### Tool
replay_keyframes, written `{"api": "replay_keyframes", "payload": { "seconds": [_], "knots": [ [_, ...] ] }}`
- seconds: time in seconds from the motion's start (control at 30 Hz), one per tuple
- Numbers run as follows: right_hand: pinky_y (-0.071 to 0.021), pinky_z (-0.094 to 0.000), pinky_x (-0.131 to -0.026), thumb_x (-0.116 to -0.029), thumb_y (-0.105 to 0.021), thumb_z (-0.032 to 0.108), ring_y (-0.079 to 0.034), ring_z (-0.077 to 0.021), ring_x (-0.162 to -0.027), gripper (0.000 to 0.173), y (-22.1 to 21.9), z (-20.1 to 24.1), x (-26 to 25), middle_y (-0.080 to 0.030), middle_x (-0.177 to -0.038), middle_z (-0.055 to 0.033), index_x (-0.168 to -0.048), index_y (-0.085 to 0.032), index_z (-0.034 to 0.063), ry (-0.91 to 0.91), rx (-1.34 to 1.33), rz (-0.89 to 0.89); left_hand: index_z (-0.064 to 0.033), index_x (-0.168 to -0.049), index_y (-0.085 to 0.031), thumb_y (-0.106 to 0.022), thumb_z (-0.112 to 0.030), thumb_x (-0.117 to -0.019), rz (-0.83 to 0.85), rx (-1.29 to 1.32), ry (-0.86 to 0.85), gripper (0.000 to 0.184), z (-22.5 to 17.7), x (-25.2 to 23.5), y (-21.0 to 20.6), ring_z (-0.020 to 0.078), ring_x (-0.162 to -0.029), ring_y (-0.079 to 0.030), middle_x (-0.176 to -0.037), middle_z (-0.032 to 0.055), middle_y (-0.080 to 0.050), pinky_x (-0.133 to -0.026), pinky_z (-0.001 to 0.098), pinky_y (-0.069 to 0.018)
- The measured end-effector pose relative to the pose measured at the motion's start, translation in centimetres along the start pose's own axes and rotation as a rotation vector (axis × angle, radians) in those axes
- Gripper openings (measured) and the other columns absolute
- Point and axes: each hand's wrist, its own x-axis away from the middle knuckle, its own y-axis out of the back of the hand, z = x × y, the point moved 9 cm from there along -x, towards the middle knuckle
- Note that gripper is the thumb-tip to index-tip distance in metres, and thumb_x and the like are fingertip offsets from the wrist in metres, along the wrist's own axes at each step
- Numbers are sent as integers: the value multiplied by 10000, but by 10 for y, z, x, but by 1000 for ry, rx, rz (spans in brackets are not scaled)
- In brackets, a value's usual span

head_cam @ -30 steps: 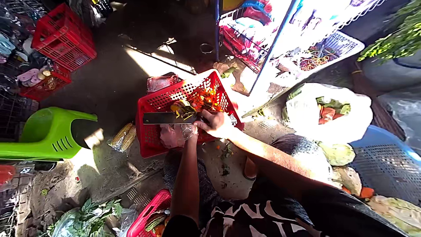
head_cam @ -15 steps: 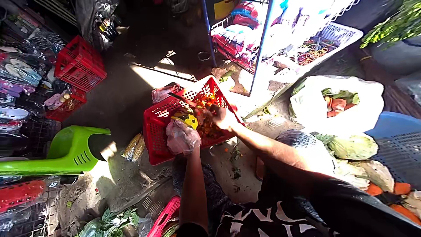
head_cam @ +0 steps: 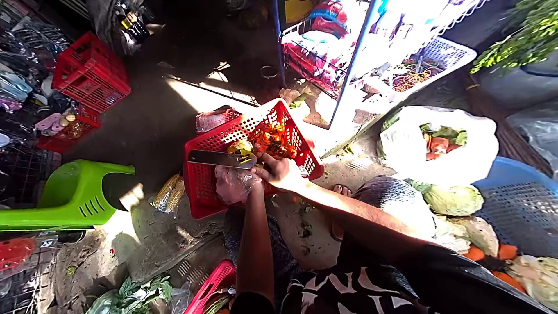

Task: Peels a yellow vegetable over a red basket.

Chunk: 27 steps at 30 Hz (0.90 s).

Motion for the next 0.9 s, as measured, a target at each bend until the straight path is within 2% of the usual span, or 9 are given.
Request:
{"api": "replay_keyframes", "payload": {
  "seconds": [0.13, 0.27, 0.37, 0.43, 0.5, 0.57, 0.63, 0.77, 0.9],
  "knots": [
    [-527, -635, -716, -1005, -519, 610, -707, -399, -819, 572, -3, -13, -8, -712, -840, -172, -1207, -687, 102, -114, 31, 32, 117, -1347, -518, -485, -23, -1042, -102, 18, 46, 337, -9, 4, 13, 293, -1246, -544, -1312, 276, -584, -1082, 377, -411],
    [-512, -699, -812, -1026, -491, 614, -697, -435, -951, 581, 15, -79, -21, -721, -1010, -205, -1342, -608, 142, -437, -104, 74, 16, -1422, -506, -383, -243, -1110, -196, -87, 24, 423, -18, 13, 39, 272, -1259, -577, -1339, 217, -605, -1084, 419, -450],
    [-515, -676, -773, -1045, -488, 570, -687, -431, -870, 548, 32, -74, -22, -701, -928, -211, -1266, -623, 87, -420, -158, 1, -33, -1461, -477, -209, -453, -1120, -15, 227, 114, 604, -10, -2, 26, 291, -1277, -542, -1389, 211, -562, -1073, 472, -445],
    [-526, -650, -733, -1045, -508, 550, -684, -397, -793, 520, 40, -61, -19, -690, -862, -194, -1219, -644, 80, -336, -169, -12, -69, -1371, -550, -258, -584, -1076, 182, 379, 129, 662, -12, -1, 12, 249, -1114, -614, -1236, 166, -629, -947, 464, -523],
    [-532, -580, -681, -1038, -550, 517, -656, -317, -697, 475, 46, -46, -15, -673, -785, -142, -1194, -669, 84, -193, -181, 15, -27, -1285, -591, -575, -322, -1037, 419, 386, -11, 386, -25, 6, 2, 164, -957, -642, -1075, 112, -667, -870, 358, -545],
    [-533, -521, -645, -1008, -621, 476, -629, -237, -642, 430, 52, -27, -12, -660, -736, -84, -1131, -700, 71, 12, -167, 47, 17, -1236, -595, -777, -80, -851, 555, 372, -166, 437, -34, 10, -4, 113, -952, -658, -1042, 90, -685, -891, 305, -558],
    [-540, -569, -685, -963, -646, 536, -676, -273, -717, 485, 54, -10, -6, -699, -790, -99, -1104, -732, 80, 146, -41, 96, 23, -1116, -616, -776, 26, -766, 579, 418, -262, 385, -37, 14, -5, 37, -870, -645, -925, 16, -683, -832, 235, -552],
    [-528, -583, -663, -957, -573, 643, -701, -301, -737, 555, 48, -5, 6, -715, -783, -98, -1112, -743, 138, 237, 133, 113, 50, -1073, -622, -673, 146, -803, 584, 432, -218, 291, -24, 18, -1, -11, -844, -627, -886, -15, -679, -838, 187, -534],
    [-545, -556, -684, -950, -592, 636, -709, -266, -764, 544, 47, -25, 6, -737, -832, -82, -1138, -749, 150, 205, 53, 73, 91, -1160, -597, -710, 103, -820, 616, 355, -189, 358, -16, 17, -3, 33, -906, -627, -981, 63, -677, -877, 215, -529]
  ]
}}
